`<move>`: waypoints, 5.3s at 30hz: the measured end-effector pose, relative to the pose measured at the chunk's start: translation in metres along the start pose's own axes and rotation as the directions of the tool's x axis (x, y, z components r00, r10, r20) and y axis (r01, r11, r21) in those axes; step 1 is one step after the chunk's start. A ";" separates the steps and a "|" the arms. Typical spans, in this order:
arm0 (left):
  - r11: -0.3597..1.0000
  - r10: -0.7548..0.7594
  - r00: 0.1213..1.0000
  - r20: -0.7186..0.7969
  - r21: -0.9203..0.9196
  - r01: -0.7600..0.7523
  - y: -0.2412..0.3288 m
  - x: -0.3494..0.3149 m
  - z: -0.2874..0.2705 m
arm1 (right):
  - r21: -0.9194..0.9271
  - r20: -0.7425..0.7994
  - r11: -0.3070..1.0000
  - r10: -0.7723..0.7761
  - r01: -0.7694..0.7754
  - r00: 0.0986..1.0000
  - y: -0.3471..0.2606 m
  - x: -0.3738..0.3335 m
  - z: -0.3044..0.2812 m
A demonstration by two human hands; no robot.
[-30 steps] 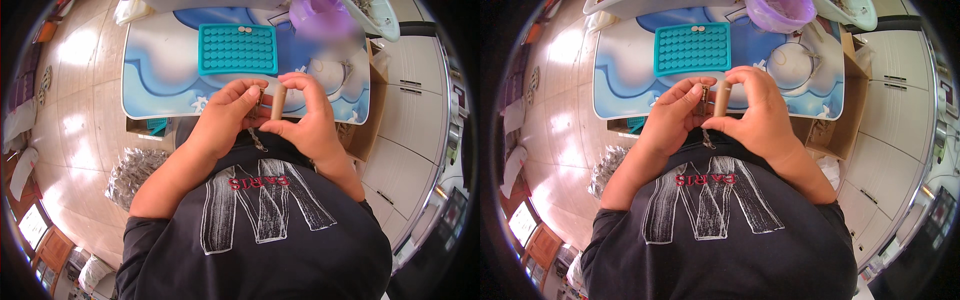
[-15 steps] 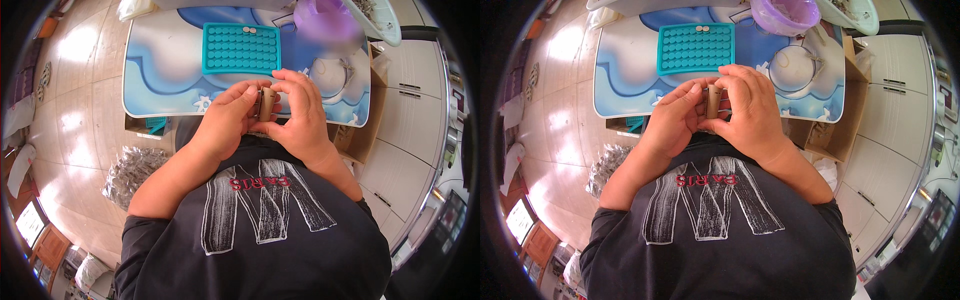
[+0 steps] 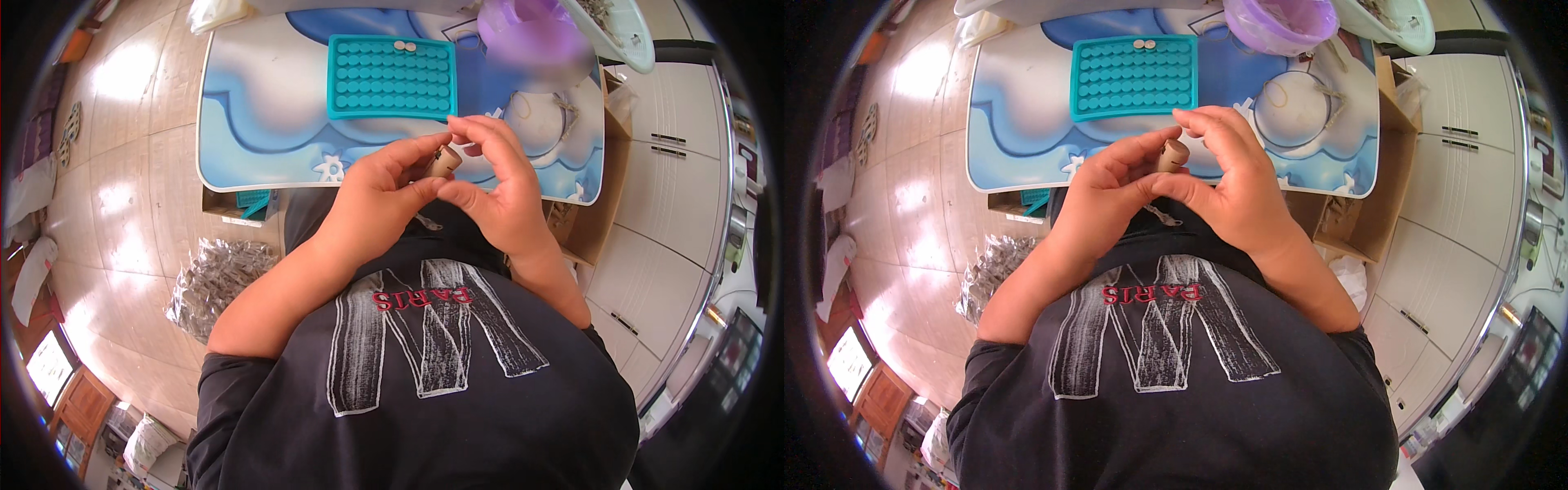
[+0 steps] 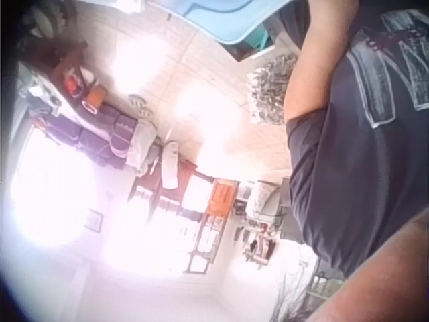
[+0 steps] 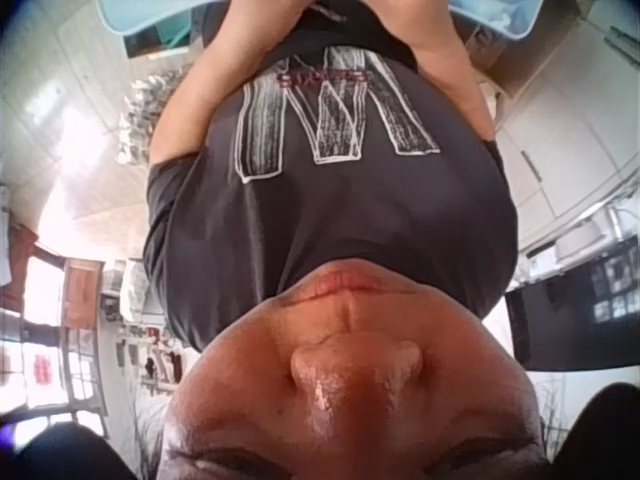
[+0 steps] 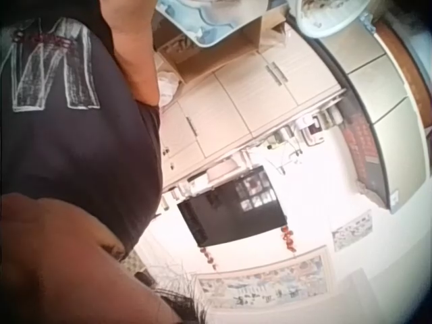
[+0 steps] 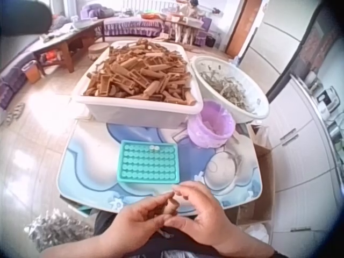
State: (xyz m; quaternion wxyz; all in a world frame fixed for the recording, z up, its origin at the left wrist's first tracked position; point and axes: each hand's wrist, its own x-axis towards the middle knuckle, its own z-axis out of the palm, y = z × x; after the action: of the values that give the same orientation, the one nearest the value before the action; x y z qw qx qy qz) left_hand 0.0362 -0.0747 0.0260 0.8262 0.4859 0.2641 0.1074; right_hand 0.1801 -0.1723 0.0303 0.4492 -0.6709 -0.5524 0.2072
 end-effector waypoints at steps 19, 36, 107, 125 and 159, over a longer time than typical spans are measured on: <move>0.597 0.550 0.835 0.011 0.694 -0.402 -0.003 -0.005 0.005 | 0.677 -0.059 0.717 0.277 -0.165 0.959 -0.001 -0.020 0.005; 0.969 -0.235 0.968 0.087 -0.065 0.240 -0.001 0.006 -0.001 | -0.594 -0.129 0.805 -0.085 -0.008 0.988 0.033 -0.040 -0.024; 0.677 -0.138 0.977 0.160 -0.706 0.211 -0.015 0.011 -0.014 | -0.343 -0.178 0.855 -0.467 0.390 0.866 0.012 0.006 0.016; 0.740 -0.056 0.984 0.167 -0.655 0.153 -0.014 0.012 -0.009 | -0.302 -0.207 0.899 -0.388 0.318 0.898 0.012 0.006 0.016; 0.779 -0.184 0.983 -0.020 -0.613 0.133 -0.010 0.008 0.003 | -0.285 -0.202 0.916 -0.344 0.281 0.917 0.013 0.002 0.020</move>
State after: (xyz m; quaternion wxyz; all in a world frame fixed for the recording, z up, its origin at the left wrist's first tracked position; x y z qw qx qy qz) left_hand 0.0437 -0.0781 0.0156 0.9336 0.1654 0.2875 0.1358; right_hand 0.1727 -0.1627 0.0098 0.4537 -0.6452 -0.6142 -0.0245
